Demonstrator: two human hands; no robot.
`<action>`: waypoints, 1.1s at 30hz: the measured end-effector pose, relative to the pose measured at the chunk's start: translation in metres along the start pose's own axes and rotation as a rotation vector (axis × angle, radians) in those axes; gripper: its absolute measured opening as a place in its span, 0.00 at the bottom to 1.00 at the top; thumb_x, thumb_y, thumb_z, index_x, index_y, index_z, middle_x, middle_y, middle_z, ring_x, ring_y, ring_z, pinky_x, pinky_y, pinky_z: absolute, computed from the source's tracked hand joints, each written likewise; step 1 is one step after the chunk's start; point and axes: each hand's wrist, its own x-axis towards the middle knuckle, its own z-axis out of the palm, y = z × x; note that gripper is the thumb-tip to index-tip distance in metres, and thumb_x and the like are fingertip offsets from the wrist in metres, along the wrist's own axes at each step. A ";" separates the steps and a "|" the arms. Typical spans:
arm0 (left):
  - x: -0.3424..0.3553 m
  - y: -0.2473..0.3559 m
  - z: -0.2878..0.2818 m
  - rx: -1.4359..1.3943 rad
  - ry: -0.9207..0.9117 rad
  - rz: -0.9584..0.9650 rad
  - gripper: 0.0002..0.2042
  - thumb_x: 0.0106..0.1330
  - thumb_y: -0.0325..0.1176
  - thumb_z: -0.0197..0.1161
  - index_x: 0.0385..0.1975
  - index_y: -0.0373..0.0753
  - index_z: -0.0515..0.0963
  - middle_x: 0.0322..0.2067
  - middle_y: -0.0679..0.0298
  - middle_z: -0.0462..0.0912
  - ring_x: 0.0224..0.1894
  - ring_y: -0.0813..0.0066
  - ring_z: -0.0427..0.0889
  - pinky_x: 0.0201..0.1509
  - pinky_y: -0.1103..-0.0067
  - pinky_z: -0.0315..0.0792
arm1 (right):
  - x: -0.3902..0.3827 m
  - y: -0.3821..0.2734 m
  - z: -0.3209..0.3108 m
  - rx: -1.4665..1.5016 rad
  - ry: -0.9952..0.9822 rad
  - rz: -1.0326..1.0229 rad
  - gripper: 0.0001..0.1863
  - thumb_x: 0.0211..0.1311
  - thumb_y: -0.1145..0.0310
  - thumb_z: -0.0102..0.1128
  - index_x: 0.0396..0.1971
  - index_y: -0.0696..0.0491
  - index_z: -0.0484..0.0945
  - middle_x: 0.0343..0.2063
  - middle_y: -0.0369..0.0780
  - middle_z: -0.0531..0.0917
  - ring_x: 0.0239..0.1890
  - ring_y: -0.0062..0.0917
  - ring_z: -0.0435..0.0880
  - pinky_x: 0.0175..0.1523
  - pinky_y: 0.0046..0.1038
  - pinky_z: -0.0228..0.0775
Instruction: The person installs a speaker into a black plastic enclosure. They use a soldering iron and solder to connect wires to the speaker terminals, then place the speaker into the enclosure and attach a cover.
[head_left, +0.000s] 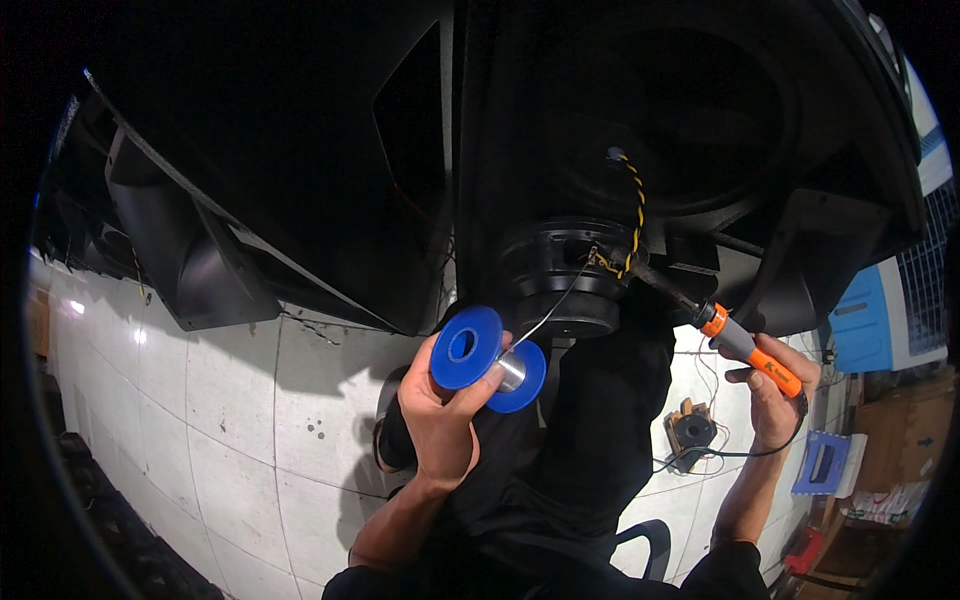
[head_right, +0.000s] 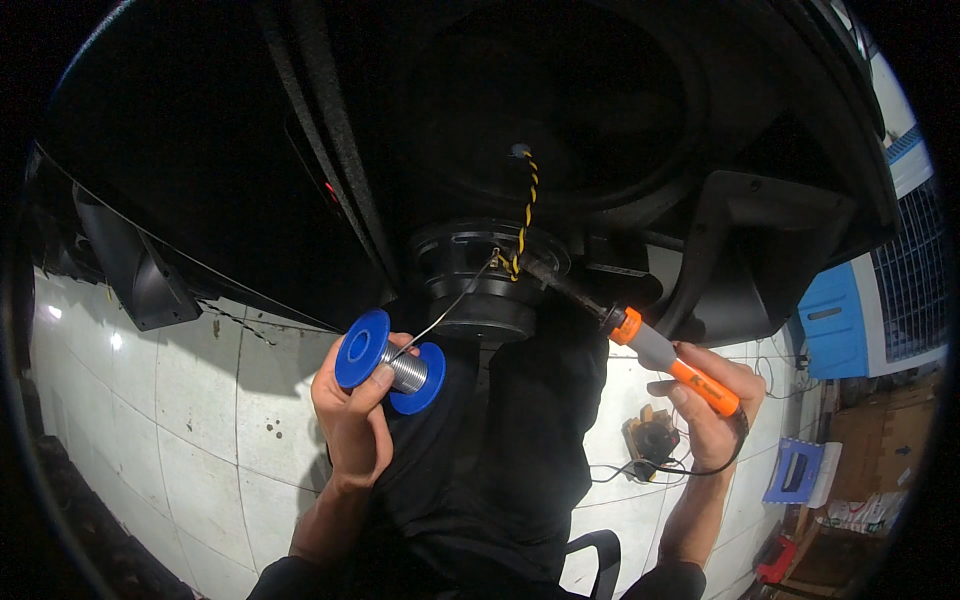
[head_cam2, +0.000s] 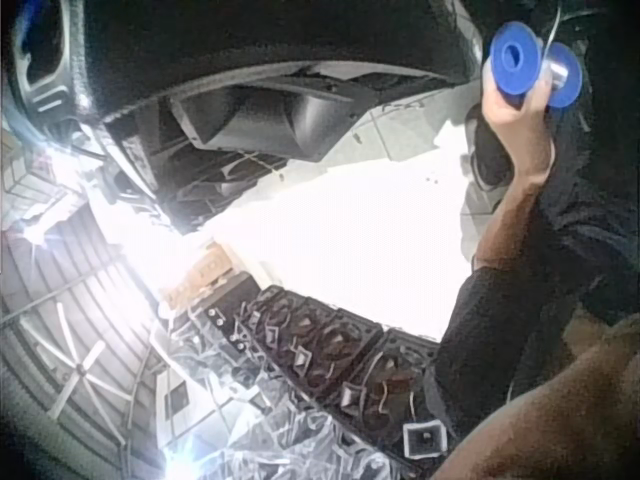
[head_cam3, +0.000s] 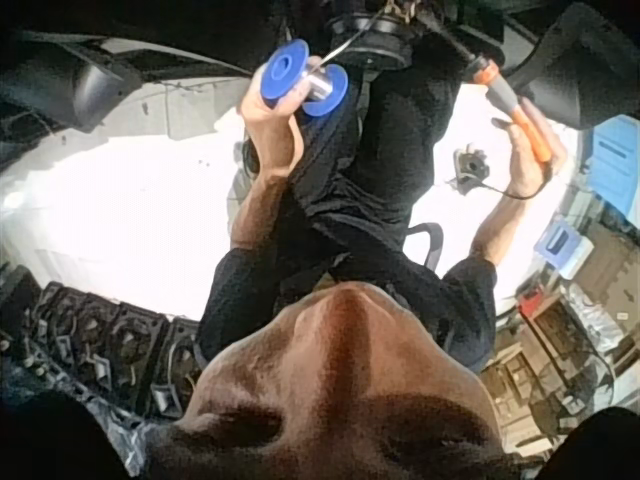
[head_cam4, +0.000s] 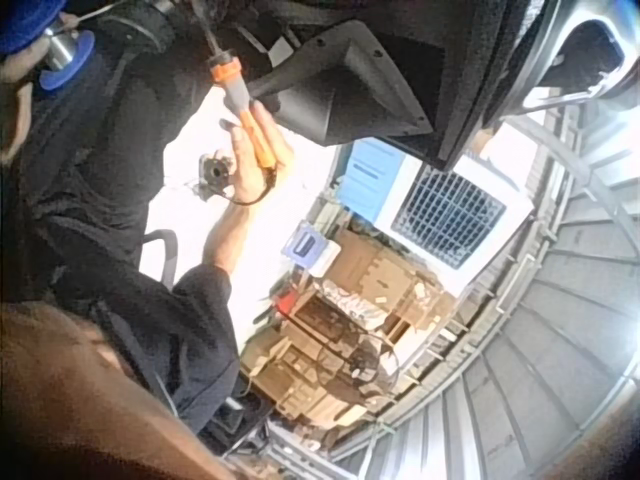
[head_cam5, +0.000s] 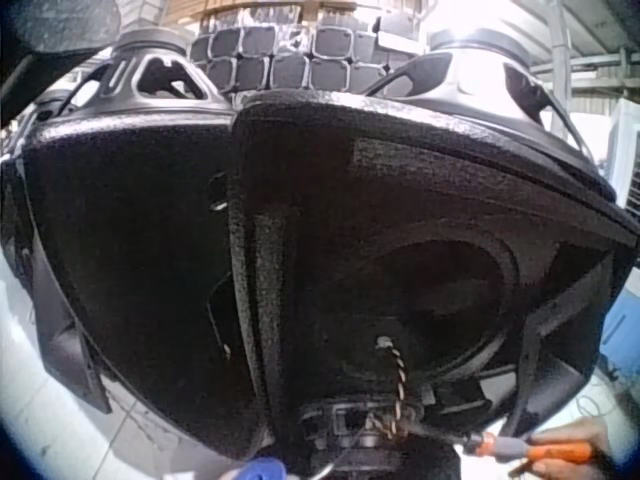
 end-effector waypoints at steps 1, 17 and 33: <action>0.000 0.000 0.000 0.000 0.003 0.000 0.26 0.57 0.29 0.65 0.56 0.24 0.72 0.45 0.47 0.84 0.47 0.62 0.85 0.62 0.65 0.75 | 0.002 0.000 -0.001 -0.005 -0.015 -0.008 0.25 0.58 0.56 0.71 0.50 0.57 0.86 0.37 0.49 0.89 0.34 0.35 0.92 0.41 0.31 0.87; 0.000 -0.004 0.000 -0.037 0.006 -0.006 0.24 0.57 0.28 0.67 0.55 0.26 0.74 0.44 0.48 0.85 0.47 0.62 0.85 0.62 0.64 0.74 | 0.016 -0.009 -0.006 -0.013 -0.048 -0.011 0.23 0.57 0.58 0.72 0.48 0.57 0.87 0.35 0.48 0.90 0.32 0.32 0.92 0.39 0.26 0.85; 0.000 -0.005 0.000 -0.025 -0.001 0.002 0.23 0.59 0.28 0.66 0.54 0.26 0.74 0.44 0.48 0.84 0.47 0.62 0.85 0.62 0.65 0.75 | 0.020 -0.008 -0.006 0.006 -0.063 -0.019 0.23 0.57 0.58 0.71 0.49 0.56 0.87 0.35 0.48 0.90 0.32 0.32 0.92 0.39 0.28 0.86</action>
